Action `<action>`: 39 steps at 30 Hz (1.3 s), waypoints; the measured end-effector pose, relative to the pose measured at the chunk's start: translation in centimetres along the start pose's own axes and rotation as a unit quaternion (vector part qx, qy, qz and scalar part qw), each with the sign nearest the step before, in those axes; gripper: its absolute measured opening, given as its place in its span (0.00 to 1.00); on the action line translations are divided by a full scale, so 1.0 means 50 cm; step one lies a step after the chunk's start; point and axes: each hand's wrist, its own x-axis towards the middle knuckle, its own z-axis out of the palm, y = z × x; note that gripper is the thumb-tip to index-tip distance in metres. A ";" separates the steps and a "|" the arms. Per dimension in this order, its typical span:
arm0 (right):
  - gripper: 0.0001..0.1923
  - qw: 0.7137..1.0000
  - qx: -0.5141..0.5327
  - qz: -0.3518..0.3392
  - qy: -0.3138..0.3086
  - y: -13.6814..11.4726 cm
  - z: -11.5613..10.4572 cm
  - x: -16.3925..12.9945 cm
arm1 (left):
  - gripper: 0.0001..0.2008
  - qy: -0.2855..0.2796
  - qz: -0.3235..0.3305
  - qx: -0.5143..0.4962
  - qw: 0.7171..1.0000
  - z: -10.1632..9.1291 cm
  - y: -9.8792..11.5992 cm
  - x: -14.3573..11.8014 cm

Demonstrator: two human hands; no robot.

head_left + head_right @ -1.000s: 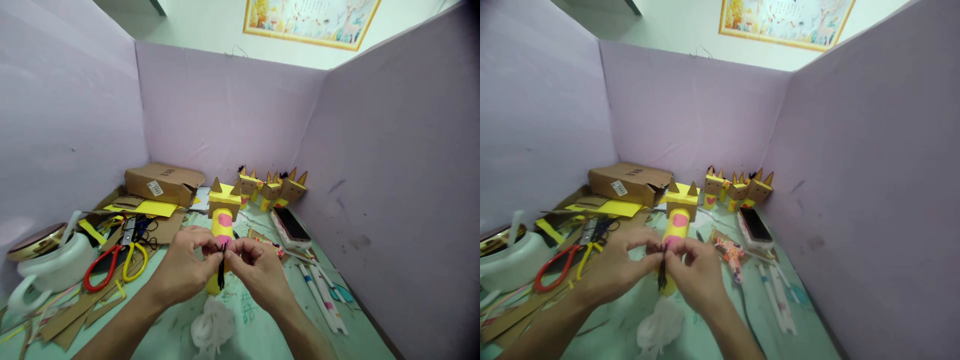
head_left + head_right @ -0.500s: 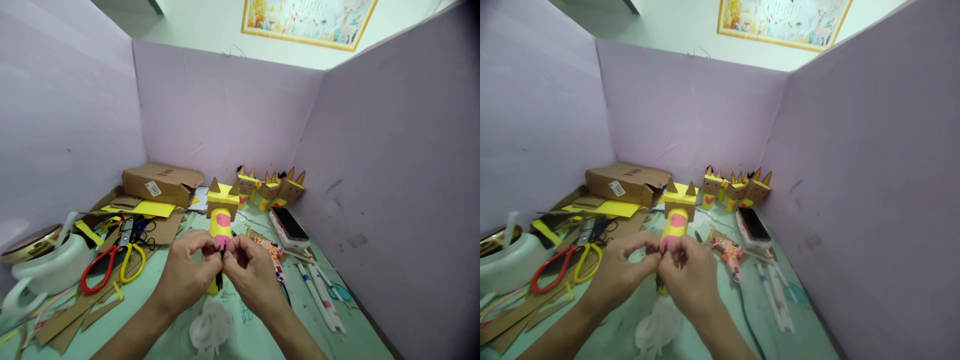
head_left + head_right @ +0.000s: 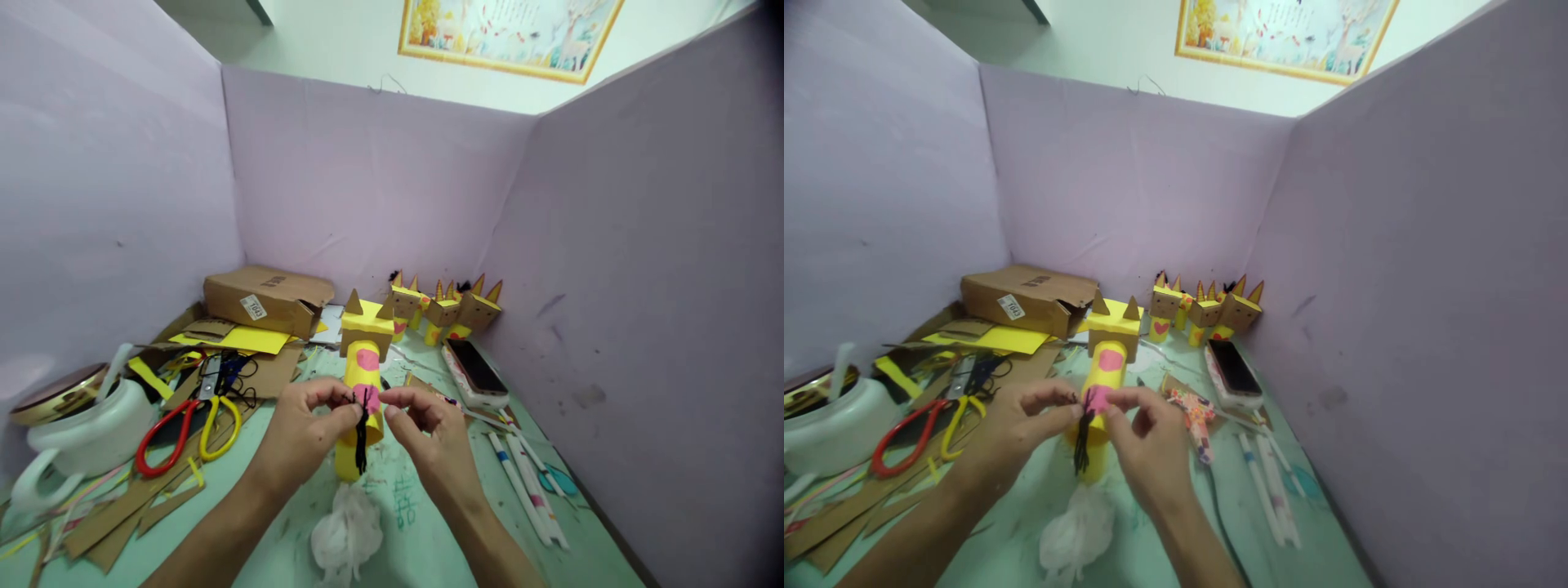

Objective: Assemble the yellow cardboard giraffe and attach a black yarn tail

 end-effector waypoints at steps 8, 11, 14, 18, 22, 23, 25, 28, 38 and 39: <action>0.07 0.999 -0.037 -0.018 -0.002 -0.026 0.014 -0.002 | 0.06 0.011 0.072 0.062 0.995 0.003 -0.008 0.000; 0.06 0.999 -0.038 -0.016 -0.007 -0.025 0.019 0.000 | 0.06 0.005 0.095 0.079 0.992 0.005 -0.007 0.000; 0.05 1.000 -0.022 0.003 -0.012 -0.019 0.022 0.002 | 0.06 -0.006 0.094 0.086 0.992 0.006 -0.002 0.000; 0.05 0.999 0.003 0.031 -0.019 -0.013 0.024 0.000 | 0.06 0.006 0.067 0.083 0.994 0.006 0.001 -0.002; 0.06 0.999 0.021 0.042 -0.028 -0.012 0.024 0.001 | 0.06 0.009 0.062 0.063 0.996 0.003 -0.006 -0.003; 0.06 0.998 0.025 0.042 -0.030 -0.013 0.024 0.001 | 0.06 0.009 0.067 0.061 0.996 0.002 -0.008 -0.003; 0.07 0.998 0.027 0.039 -0.033 -0.014 0.022 0.002 | 0.06 0.004 0.082 0.060 0.995 0.000 -0.011 -0.003; 0.07 0.999 0.016 0.024 -0.038 -0.017 0.019 0.001 | 0.05 -0.006 0.107 0.068 0.992 -0.004 -0.009 -0.004; 0.06 1.000 0.003 -0.018 -0.022 -0.023 0.020 -0.001 | 0.05 0.013 0.124 0.105 0.987 -0.008 0.000 -0.003; 0.06 1.000 0.004 -0.017 -0.018 -0.022 0.021 -0.001 | 0.05 0.013 0.127 0.107 0.986 -0.009 0.000 -0.003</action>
